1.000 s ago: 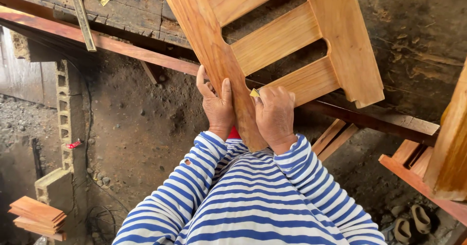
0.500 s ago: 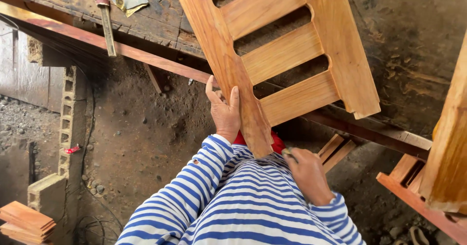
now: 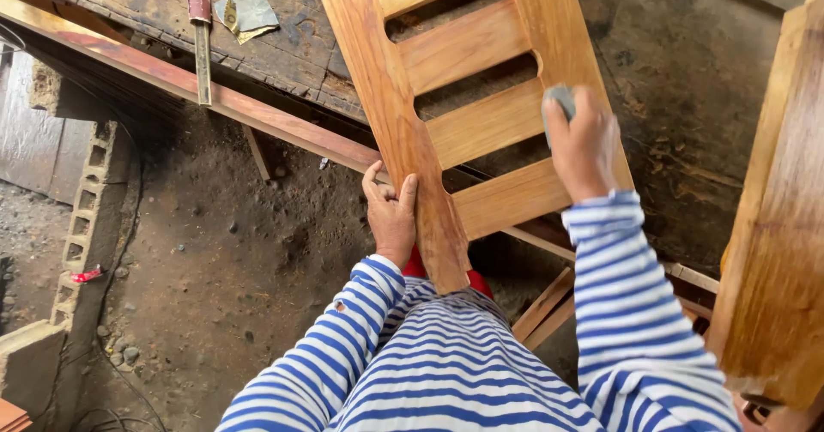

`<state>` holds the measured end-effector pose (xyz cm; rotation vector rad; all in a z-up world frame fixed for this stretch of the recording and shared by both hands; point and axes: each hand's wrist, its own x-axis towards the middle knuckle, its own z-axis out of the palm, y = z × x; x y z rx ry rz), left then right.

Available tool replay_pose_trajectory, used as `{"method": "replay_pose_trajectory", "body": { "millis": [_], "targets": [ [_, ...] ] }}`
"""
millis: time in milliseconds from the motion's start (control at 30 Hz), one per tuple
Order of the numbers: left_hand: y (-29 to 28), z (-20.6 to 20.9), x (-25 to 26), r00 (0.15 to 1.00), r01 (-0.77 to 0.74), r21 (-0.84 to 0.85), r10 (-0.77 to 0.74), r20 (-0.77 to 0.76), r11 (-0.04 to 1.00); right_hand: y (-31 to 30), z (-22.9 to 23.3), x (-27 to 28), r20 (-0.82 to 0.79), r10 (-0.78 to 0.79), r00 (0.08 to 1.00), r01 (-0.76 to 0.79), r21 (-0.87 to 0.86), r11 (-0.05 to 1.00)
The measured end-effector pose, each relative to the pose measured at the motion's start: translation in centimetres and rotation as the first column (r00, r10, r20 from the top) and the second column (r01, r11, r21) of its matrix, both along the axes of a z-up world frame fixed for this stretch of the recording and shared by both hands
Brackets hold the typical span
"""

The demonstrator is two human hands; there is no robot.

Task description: The person sands a wooden chair backrest using a sanding block. They work on the flat surfaces and the edges of the slats, rotating the piece to access different sides.

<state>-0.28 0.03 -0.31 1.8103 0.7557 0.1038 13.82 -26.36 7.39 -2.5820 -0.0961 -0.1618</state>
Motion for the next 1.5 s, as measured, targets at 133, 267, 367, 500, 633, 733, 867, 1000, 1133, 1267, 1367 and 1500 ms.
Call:
{"method": "replay_pose_trajectory", "body": {
  "millis": [133, 267, 367, 500, 633, 733, 867, 1000, 1133, 1267, 1367, 1500],
  "targets": [
    [-0.3, 0.5, 0.0, 1.000, 0.016, -0.020, -0.016, -0.012, 1.000, 0.4, -4.3, 6.0, -0.017, -0.070, 0.997, 0.063, -0.259, 0.964],
    [-0.4, 1.7, 0.3, 1.000, 0.006, -0.052, -0.007, -0.020, 0.999, 5.5, -4.7, 5.7, -0.122, -0.106, 0.987, 0.062, -0.317, 0.946],
    [-0.4, 2.0, 0.3, 0.999, 0.028, -0.056, -0.030, -0.037, 0.998, 7.7, -4.5, 4.7, -0.258, -0.105, 0.960, 0.053, -0.199, 0.979],
    [-0.2, 1.4, 0.3, 0.998, 0.053, -0.041, -0.055, -0.043, 0.998, 6.3, -2.5, 5.0, -0.241, -0.065, 0.968, -0.016, -0.320, 0.947],
    [-0.2, 1.5, 0.3, 0.996, 0.070, -0.062, -0.073, -0.046, 0.996, 1.3, -3.8, 6.7, -0.165, -0.093, 0.982, 0.001, -0.485, 0.874],
    [-0.3, 1.8, 0.5, 0.995, 0.083, -0.063, -0.086, -0.058, 0.995, 5.2, -2.9, 5.5, -0.138, -0.102, 0.985, 0.021, -0.492, 0.870],
    [-0.4, 1.7, 0.6, 0.993, 0.089, -0.080, -0.094, -0.065, 0.993, 12.4, -2.1, 2.3, -0.239, -0.048, 0.970, -0.018, -0.268, 0.963],
    [0.4, 1.5, 0.6, 0.990, 0.119, -0.078, -0.124, -0.069, 0.990, 14.1, -2.5, 0.7, -0.314, 0.012, 0.949, -0.083, -0.213, 0.974],
    [0.6, 0.9, 0.6, 0.993, 0.095, -0.152, -0.104, -0.049, 0.984, 8.8, -1.8, 3.1, -0.175, -0.018, 0.984, -0.051, -0.384, 0.922],
    [0.9, 1.0, 0.9, 0.997, 0.048, -0.300, -0.065, -0.046, 0.953, 3.0, -1.3, 2.5, 0.044, -0.014, 0.999, 0.026, -0.282, 0.959],
    [1.0, -1.5, 0.4, 0.983, 0.070, -0.305, -0.118, -0.140, 0.950, 0.3, -3.7, -0.2, 0.066, -0.023, 0.998, 0.037, -0.214, 0.976],
    [1.6, -3.6, -0.1, 0.965, 0.075, -0.370, -0.161, -0.209, 0.926, -0.4, -4.2, -5.3, 0.026, -0.151, 0.988, 0.150, 0.018, 0.989]
  ]
}}
